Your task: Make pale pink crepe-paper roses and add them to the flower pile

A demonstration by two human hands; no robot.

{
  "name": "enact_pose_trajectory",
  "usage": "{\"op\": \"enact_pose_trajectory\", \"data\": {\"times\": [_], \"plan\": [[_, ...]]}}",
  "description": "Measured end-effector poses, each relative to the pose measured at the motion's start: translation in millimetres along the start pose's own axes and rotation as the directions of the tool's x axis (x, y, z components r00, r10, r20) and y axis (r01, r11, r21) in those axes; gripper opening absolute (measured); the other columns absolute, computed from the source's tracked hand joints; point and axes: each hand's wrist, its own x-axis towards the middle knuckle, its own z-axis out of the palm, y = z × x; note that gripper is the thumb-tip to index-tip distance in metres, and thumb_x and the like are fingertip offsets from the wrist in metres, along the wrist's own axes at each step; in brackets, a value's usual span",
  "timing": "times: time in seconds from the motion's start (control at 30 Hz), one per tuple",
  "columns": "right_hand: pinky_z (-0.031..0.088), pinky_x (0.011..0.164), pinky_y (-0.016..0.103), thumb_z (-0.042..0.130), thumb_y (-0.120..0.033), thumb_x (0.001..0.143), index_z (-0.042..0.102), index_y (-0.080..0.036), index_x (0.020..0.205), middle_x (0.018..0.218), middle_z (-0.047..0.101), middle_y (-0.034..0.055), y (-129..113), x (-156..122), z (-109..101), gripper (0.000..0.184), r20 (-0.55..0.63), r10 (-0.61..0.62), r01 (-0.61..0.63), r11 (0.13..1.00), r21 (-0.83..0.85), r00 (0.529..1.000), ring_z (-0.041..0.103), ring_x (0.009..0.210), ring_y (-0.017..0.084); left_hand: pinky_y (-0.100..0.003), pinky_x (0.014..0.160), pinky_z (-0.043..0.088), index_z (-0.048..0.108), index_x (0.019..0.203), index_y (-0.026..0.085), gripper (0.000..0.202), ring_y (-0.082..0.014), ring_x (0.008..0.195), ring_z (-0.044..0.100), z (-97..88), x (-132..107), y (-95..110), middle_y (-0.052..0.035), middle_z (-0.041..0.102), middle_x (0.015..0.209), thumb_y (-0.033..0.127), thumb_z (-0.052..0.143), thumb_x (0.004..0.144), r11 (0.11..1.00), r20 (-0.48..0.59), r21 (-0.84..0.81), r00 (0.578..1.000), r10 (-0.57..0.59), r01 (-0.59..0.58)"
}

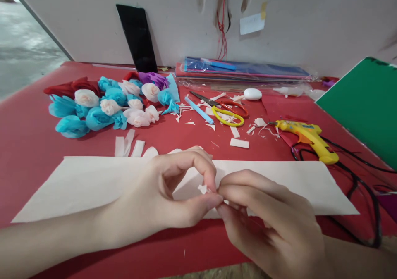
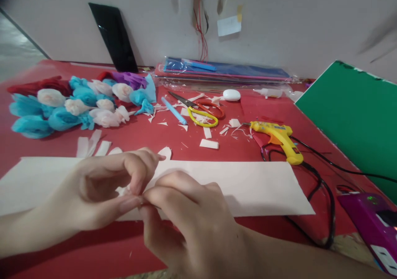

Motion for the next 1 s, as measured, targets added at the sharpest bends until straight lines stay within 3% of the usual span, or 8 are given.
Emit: {"op": "enact_pose_trajectory", "data": {"times": [0.2, 0.4, 0.5, 0.63, 1.0], "plan": [[0.049, 0.056, 0.014, 0.055, -0.005, 0.082, 0.064, -0.019, 0.083, 0.079, 0.070, -0.0003, 1.8, -0.6, -1.6, 0.016, -0.018, -0.017, 0.016, 1.000, -0.015, 1.000, 0.063, 0.062, 0.008, -0.021, 0.066, 0.046, 0.056, 0.073, 0.021, 0.015, -0.0111, 0.068, 0.056, 1.6, -0.3, 1.2, 0.0047, 0.057, 0.069, 0.011, 0.062, 0.082, 0.999, -0.037, 0.051, 0.999, -0.005, 0.007], [0.049, 0.053, 0.015, 0.060, -0.008, 0.082, 0.064, -0.017, 0.079, 0.072, 0.067, -0.0001, 3.7, 2.6, -0.5, 0.011, -0.026, 0.082, -0.077, 0.984, 0.163, 0.996, 0.060, 0.059, 0.008, -0.020, 0.059, 0.043, 0.059, 0.074, 0.021, 0.010, -0.0118, 0.068, 0.055, 3.6, 0.3, 0.1, 0.0031, 0.058, 0.071, 0.017, 0.065, 0.081, 0.998, -0.105, 0.061, 0.994, -0.013, 0.020], [0.045, 0.045, 0.013, 0.060, -0.009, 0.083, 0.065, -0.015, 0.073, 0.067, 0.064, -0.0003, 3.9, 5.9, -0.2, 0.013, -0.003, 0.187, -0.180, 0.953, 0.244, 0.982, 0.056, 0.052, 0.006, -0.019, 0.064, 0.045, 0.063, 0.083, 0.022, 0.004, -0.0119, 0.073, 0.057, 0.4, -1.1, -2.4, 0.0027, 0.061, 0.077, 0.025, 0.064, 0.085, 0.998, -0.088, -0.027, 0.994, -0.061, 0.059], [0.042, 0.040, 0.013, 0.058, -0.008, 0.084, 0.068, -0.013, 0.080, 0.065, 0.061, -0.0013, 4.3, 6.2, -0.1, 0.012, -0.019, 0.226, -0.210, 0.929, 0.306, 0.974, 0.051, 0.045, 0.004, -0.018, 0.078, 0.048, 0.067, 0.089, 0.023, 0.024, -0.0124, 0.083, 0.058, -4.5, -2.6, -5.5, 0.0016, 0.063, 0.085, 0.042, 0.053, 0.093, 0.961, -0.010, -0.259, 0.995, -0.100, 0.094], [0.042, 0.040, 0.013, 0.057, -0.007, 0.084, 0.068, -0.010, 0.079, 0.063, 0.059, -0.0008, 4.2, 6.2, 0.7, 0.012, -0.038, 0.211, -0.187, 0.928, 0.323, 0.977, 0.051, 0.044, 0.003, -0.013, 0.080, 0.047, 0.069, 0.087, 0.022, 0.016, -0.0089, 0.084, 0.059, -3.5, 0.1, -6.0, 0.0033, 0.064, 0.085, 0.033, 0.059, 0.092, 0.928, 0.020, -0.351, 0.992, -0.127, 0.126]]}}
